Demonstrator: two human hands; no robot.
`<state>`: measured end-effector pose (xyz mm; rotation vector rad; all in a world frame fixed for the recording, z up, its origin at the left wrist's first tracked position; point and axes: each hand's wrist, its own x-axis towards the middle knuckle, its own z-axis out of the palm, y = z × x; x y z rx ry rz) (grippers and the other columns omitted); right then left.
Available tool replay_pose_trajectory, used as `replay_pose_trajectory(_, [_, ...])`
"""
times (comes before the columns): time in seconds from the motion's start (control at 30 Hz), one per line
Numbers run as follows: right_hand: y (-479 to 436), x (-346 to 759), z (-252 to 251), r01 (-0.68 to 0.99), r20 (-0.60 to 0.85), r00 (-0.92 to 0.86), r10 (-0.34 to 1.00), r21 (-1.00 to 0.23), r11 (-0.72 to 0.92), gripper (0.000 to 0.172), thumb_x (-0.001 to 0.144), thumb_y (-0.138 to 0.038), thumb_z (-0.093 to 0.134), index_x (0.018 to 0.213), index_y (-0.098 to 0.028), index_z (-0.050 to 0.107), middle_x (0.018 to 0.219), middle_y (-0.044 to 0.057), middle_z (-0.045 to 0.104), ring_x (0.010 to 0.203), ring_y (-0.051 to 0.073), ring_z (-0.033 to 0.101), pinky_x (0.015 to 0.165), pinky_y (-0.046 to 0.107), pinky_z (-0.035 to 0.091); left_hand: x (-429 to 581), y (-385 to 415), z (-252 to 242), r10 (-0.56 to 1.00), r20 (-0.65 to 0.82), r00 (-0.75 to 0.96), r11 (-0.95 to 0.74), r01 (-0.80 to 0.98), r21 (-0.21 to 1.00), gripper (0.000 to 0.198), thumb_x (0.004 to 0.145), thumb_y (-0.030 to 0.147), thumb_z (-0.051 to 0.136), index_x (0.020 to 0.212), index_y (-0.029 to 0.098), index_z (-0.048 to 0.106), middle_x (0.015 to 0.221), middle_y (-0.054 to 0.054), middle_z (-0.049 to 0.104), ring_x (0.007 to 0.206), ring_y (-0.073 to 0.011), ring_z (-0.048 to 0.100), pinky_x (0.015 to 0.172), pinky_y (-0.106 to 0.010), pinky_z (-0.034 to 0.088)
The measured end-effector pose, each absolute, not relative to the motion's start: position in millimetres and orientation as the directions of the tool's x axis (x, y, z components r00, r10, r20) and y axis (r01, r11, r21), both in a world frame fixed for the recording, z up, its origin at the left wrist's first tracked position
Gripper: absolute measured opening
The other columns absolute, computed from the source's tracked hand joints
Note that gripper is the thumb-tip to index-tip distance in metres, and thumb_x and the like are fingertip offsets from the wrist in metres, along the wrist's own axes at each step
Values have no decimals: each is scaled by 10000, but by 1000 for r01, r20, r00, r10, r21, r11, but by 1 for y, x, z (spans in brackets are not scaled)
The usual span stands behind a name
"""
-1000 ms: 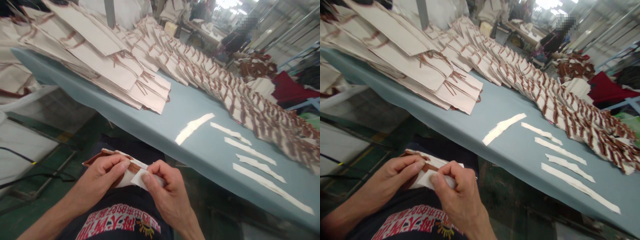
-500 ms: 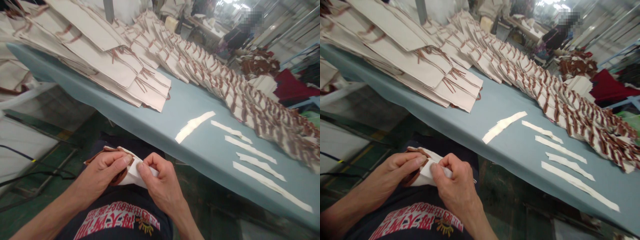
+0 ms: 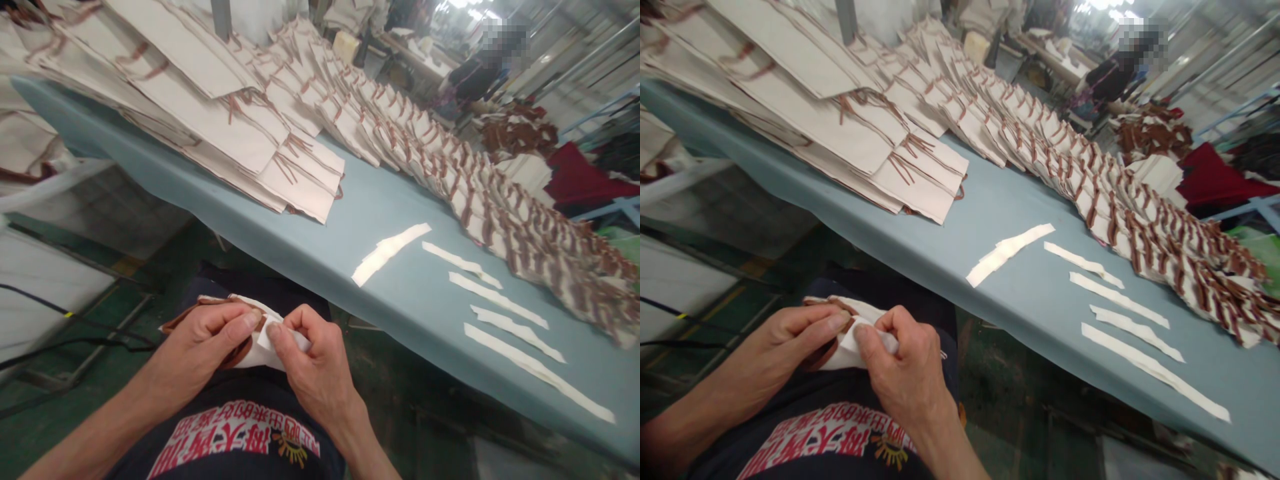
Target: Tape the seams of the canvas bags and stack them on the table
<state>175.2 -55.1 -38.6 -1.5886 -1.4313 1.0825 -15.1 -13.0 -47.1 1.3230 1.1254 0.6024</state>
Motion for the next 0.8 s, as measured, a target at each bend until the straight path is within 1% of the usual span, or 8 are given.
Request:
replay_pose_trajectory(0.1, [-55, 172, -40, 452, -36, 68, 997, -890, -63, 348, 1009, -465, 657, 743, -257, 572, 581, -50, 539, 509, 127, 462, 523, 265, 292, -16, -13, -45, 889, -263, 375, 174, 254, 951, 525, 999, 617, 630, 634, 240, 615, 579, 42, 467, 531, -149, 417, 462, -262, 331])
replay_pose_trajectory(0.17, [-55, 169, -43, 506, 19, 102, 995, -862, -35, 336, 1010, -449, 657, 745, -257, 580, 583, -46, 549, 508, 130, 476, 539, 268, 303, -16, -14, -45, 901, -241, 361, 158, 244, 957, 507, 1001, 594, 628, 640, 239, 627, 575, 44, 464, 523, -147, 412, 453, -261, 323])
replay_pose_trajectory(0.33, [-55, 165, -48, 535, 42, 112, 993, -845, -25, 342, 1037, -432, 639, 746, -259, 586, 594, -36, 596, 509, 140, 528, 536, 264, 332, -17, -18, -54, 909, -249, 334, 191, 197, 962, 472, 1000, 595, 642, 727, 216, 709, 617, 47, 476, 539, -141, 389, 448, -255, 311])
replay_pose_trajectory(0.5, [-58, 159, -55, 627, 139, 127, 982, -779, 30, 330, 1051, -394, 636, 752, -259, 605, 580, -34, 612, 485, 139, 537, 546, 272, 341, -16, -21, -62, 905, -292, 309, 250, 168, 953, 487, 993, 631, 666, 739, 215, 684, 636, 49, 480, 555, -137, 382, 463, -248, 311])
replay_pose_trajectory(0.6, [-59, 156, -60, 657, 210, 140, 968, -750, 68, 329, 1064, -369, 613, 753, -260, 601, 575, -34, 605, 473, 137, 516, 538, 278, 326, -14, -20, -63, 908, -302, 290, 268, 151, 952, 520, 975, 666, 669, 693, 232, 625, 612, 58, 449, 539, -135, 353, 465, -253, 301])
replay_pose_trajectory(0.67, [-58, 154, -63, 656, 211, 142, 967, -752, 68, 332, 1068, -369, 601, 753, -264, 594, 578, -33, 603, 478, 141, 520, 541, 279, 329, -13, -20, -62, 912, -297, 281, 262, 157, 952, 519, 964, 667, 674, 678, 237, 628, 595, 63, 428, 523, -134, 329, 453, -259, 284])
replay_pose_trajectory(0.8, [-57, 153, -66, 625, 165, 142, 976, -779, 41, 341, 1073, -401, 594, 757, -271, 583, 579, -40, 592, 479, 144, 517, 540, 284, 327, -16, -18, -64, 922, -282, 265, 240, 180, 954, 454, 946, 626, 707, 746, 220, 753, 624, 46, 498, 545, -144, 375, 447, -255, 303])
